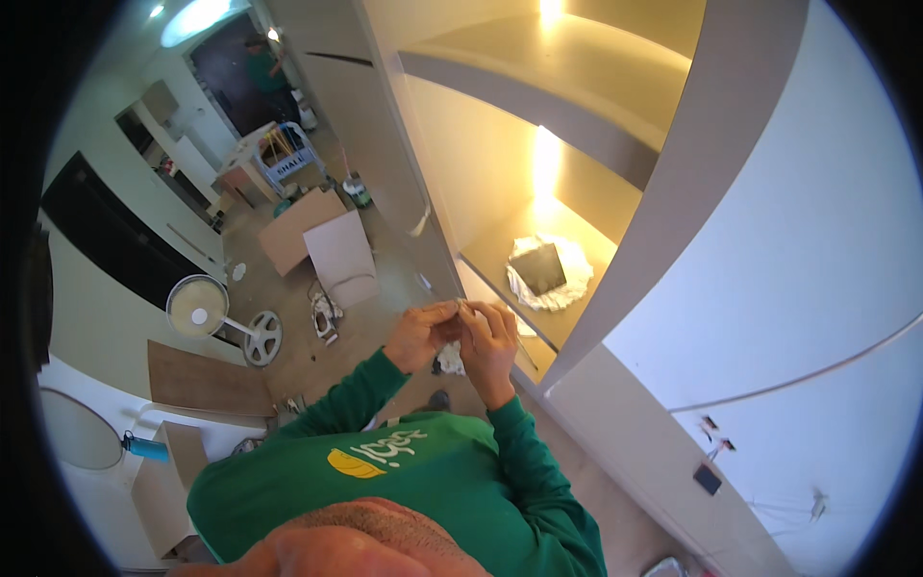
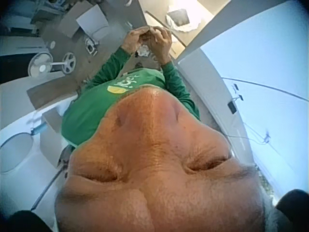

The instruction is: The person sands the underside of a cabinet shelf using a small sanding block and wipes the surface with a white cloth.

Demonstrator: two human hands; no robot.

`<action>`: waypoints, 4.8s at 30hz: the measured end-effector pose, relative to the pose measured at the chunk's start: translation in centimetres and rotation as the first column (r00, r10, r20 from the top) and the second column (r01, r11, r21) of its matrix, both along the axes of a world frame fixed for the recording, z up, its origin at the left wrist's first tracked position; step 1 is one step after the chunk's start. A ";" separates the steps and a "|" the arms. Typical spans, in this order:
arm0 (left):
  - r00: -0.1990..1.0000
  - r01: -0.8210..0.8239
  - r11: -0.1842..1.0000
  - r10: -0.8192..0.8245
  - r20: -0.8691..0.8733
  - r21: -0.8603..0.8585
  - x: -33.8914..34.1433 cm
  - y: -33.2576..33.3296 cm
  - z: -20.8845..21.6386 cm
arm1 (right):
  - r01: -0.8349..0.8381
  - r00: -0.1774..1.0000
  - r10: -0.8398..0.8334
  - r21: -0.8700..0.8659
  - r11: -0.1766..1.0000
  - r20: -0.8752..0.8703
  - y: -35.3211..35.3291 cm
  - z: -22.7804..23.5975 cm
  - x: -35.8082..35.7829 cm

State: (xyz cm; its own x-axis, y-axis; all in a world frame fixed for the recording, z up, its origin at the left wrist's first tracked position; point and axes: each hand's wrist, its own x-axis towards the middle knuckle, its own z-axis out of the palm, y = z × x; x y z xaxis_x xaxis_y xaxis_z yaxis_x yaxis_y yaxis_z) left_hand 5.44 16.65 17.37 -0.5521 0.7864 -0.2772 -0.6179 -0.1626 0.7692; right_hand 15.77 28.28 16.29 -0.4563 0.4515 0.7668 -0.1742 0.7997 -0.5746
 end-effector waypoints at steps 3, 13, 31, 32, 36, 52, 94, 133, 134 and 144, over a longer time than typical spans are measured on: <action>1.000 -0.023 1.000 0.023 0.000 0.020 -0.2 1.1 1.2 | -0.004 1.000 0.006 -0.062 0.998 0.027 0.0 0.6 0.5; 0.287 -0.396 0.837 0.503 -0.815 0.377 -9.3 0.6 23.7 | -0.618 0.717 0.694 -0.406 0.674 0.062 8.7 12.0 3.5; -0.987 -0.130 0.570 0.007 -0.163 0.812 -19.6 5.0 65.2 | -0.521 0.819 0.558 -0.235 0.821 0.132 9.7 12.1 2.2; -0.986 -0.151 0.578 -0.030 -0.164 0.802 -19.4 5.0 66.1 | -0.522 0.819 0.558 -0.229 0.822 0.133 9.7 12.0 2.1; -0.993 -0.119 0.602 -0.093 -0.078 0.790 -20.3 6.4 69.1 | -0.498 0.835 0.531 -0.214 0.840 0.141 9.7 12.0 2.1; -0.839 -0.166 0.828 -0.404 0.365 0.536 -19.9 8.6 65.4 | -0.460 0.867 0.480 -0.155 0.875 0.135 9.7 12.1 2.0; 0.628 0.446 0.797 -0.603 -0.491 -0.408 -15.7 -6.2 -12.0 | 0.444 0.895 -0.204 -0.835 0.324 0.397 -16.0 -12.8 -4.4; 0.824 0.213 0.796 -0.458 -0.334 -0.567 -12.0 9.2 -38.9 | 0.467 0.857 -0.144 -0.864 -0.187 0.495 -17.6 -21.2 10.1; 0.810 0.208 0.782 -0.474 -0.345 -0.588 -13.2 11.7 -41.7 | 0.477 0.843 -0.161 -0.851 -0.218 0.514 -18.1 -21.7 10.6; 0.390 -0.057 0.717 -0.625 -0.676 -0.695 -15.0 19.1 -40.0 | 0.535 0.764 -0.263 -0.806 -0.251 0.589 -21.0 -22.7 14.3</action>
